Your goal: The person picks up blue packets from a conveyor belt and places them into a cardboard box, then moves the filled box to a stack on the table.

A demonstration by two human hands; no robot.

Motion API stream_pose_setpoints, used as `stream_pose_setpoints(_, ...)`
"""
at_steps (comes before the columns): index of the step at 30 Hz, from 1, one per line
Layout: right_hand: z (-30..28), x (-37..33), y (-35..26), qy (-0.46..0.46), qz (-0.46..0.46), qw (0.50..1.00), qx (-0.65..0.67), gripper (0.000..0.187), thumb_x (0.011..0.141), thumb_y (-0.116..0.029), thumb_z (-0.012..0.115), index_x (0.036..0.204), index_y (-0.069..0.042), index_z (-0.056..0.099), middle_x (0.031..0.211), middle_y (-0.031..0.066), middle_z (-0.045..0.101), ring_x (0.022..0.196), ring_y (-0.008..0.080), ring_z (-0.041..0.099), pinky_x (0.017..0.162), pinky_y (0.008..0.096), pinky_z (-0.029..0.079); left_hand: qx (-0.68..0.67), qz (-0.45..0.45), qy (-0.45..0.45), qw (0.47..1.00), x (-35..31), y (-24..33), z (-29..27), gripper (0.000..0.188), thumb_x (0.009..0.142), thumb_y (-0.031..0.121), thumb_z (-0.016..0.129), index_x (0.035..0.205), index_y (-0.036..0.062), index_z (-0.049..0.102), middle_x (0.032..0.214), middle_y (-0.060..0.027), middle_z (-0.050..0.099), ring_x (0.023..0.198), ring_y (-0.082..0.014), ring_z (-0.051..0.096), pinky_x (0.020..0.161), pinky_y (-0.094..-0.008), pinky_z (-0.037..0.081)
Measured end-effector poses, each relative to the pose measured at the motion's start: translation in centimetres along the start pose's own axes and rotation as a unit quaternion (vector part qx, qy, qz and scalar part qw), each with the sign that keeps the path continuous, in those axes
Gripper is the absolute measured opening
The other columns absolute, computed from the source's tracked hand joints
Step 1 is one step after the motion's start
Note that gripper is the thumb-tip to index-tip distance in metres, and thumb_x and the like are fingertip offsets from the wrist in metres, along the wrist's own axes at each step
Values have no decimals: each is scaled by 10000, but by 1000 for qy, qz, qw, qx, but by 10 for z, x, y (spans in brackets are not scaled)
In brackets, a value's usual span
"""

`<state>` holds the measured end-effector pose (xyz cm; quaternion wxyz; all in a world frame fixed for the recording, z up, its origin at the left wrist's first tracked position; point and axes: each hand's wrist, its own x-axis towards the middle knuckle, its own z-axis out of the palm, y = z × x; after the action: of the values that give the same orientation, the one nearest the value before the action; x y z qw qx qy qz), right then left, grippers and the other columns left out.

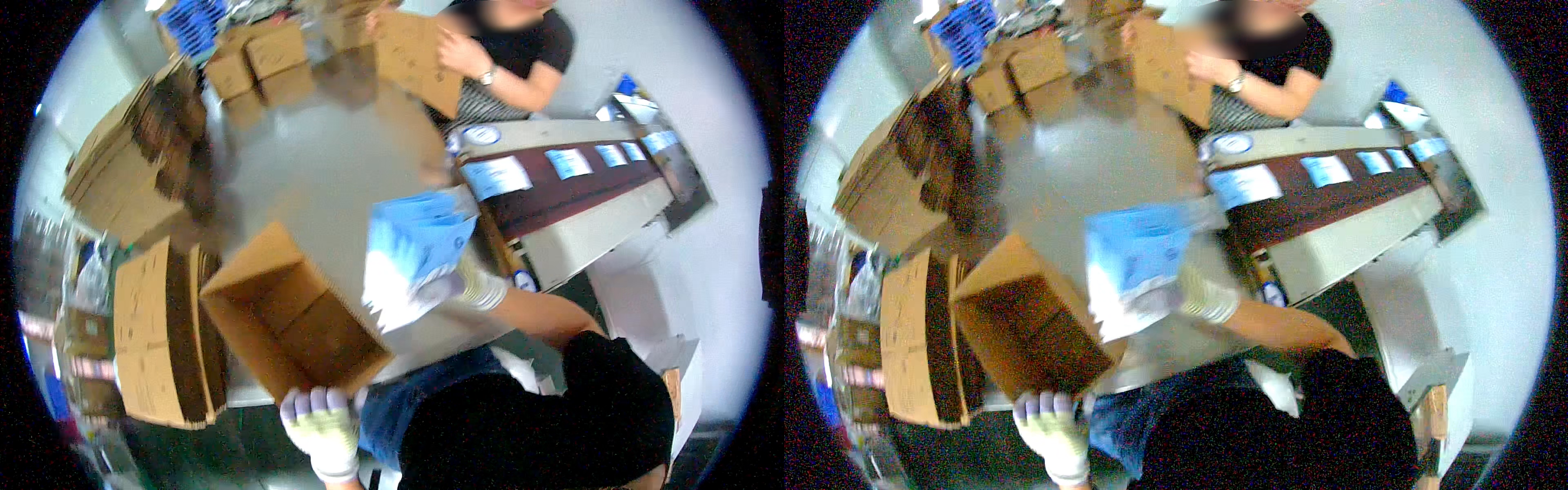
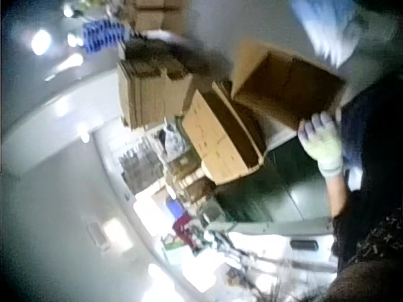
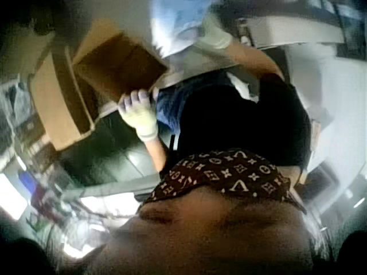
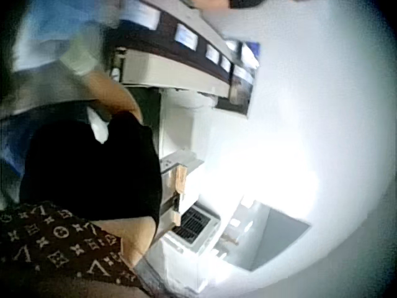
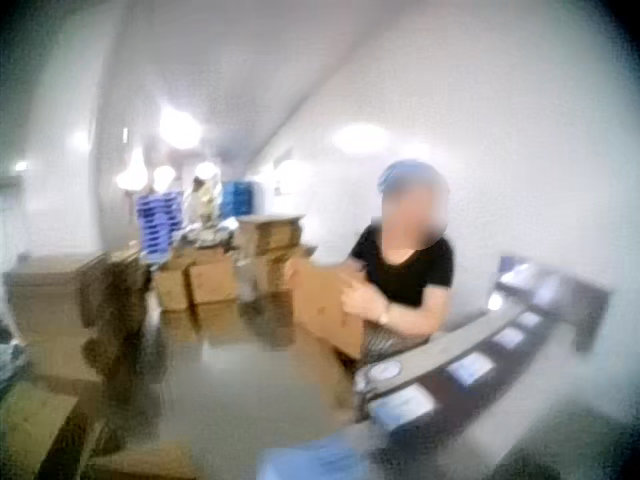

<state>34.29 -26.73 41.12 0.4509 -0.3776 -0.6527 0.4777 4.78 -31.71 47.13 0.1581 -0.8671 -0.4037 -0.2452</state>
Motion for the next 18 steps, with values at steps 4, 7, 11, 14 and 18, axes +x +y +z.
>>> stream_pose_setpoints(4,34,49,-104,-88,-93,959,-255,482,753,-158,690,1188,-20,534,1101,140,613,1026,253,590,907,373,472,-9,5,-30,1000,6,14,-17,265,832,382,580,758,131,538,704,-47,527,662,-240,538,698,-394,434)
stream_pose_setpoints(7,62,74,-147,-229,-96,812,-528,407,741,-266,643,1048,-15,553,941,125,610,895,276,590,781,392,473,33,27,-46,998,9,29,-18,103,780,243,552,751,148,525,682,-19,501,638,-199,513,661,-378,427)
stream_pose_setpoints(11,114,61,-63,-180,-175,666,-703,309,803,-281,549,1018,-66,602,906,74,638,828,252,612,671,424,470,19,27,-74,997,9,48,-28,65,773,182,519,718,159,494,655,-12,462,616,-189,490,687,-359,439)
stream_pose_setpoints(14,120,49,-41,-425,-156,568,-688,302,855,-261,514,1047,-71,648,1023,111,662,911,264,634,685,465,516,28,28,-102,994,5,58,-30,72,778,171,514,712,163,484,651,-11,447,620,-185,482,718,-359,449)
stream_pose_setpoints(18,121,42,-35,-434,-155,610,-644,316,854,-245,509,1067,-55,644,976,127,676,859,279,654,678,471,533,22,25,-84,996,-6,59,-31,70,785,175,519,727,160,484,667,-12,455,635,-181,486,755,-364,456)
